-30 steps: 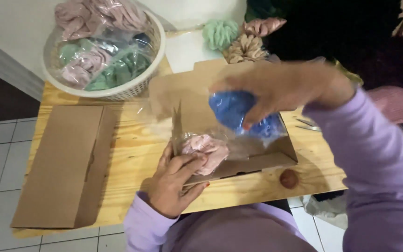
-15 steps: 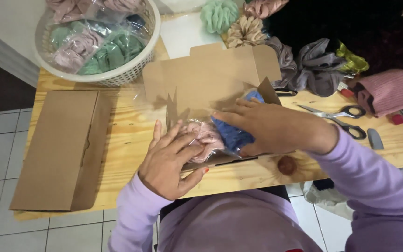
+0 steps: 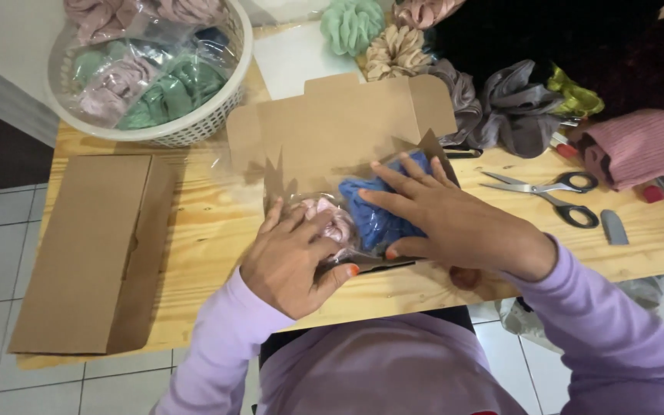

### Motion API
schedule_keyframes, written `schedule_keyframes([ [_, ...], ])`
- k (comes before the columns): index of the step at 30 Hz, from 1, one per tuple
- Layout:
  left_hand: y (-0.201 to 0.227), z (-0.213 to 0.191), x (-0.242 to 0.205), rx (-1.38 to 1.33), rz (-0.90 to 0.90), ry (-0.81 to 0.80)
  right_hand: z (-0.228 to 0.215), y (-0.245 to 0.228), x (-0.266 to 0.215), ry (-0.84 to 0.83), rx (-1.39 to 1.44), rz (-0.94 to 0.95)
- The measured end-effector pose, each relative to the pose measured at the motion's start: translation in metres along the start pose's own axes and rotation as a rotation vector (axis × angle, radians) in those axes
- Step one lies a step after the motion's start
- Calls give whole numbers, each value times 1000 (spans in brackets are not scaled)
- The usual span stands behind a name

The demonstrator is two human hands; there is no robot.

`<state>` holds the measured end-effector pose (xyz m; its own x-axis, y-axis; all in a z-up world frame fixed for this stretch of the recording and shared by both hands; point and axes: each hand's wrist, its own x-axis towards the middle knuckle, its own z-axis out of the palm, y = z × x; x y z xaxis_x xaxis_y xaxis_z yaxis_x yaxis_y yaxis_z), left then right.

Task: The person folds a cardboard box, places packaged fabric items inside, and then closes and seals the box.

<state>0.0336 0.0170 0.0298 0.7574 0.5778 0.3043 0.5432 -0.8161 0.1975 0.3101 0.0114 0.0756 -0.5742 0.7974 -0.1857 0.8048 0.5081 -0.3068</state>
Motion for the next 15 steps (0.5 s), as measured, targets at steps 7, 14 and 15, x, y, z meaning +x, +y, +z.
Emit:
schedule_keyframes([
  [7, 3, 0, 25, -80, -130, -55, 39, 11, -4, 145, -164, -10],
  [14, 5, 0, 60, -213, -134, -369, 21, -3, -10, 96, 237, 15],
  [15, 4, 2, 62, -226, -169, -380, 16, -2, -12, 110, 358, 18],
])
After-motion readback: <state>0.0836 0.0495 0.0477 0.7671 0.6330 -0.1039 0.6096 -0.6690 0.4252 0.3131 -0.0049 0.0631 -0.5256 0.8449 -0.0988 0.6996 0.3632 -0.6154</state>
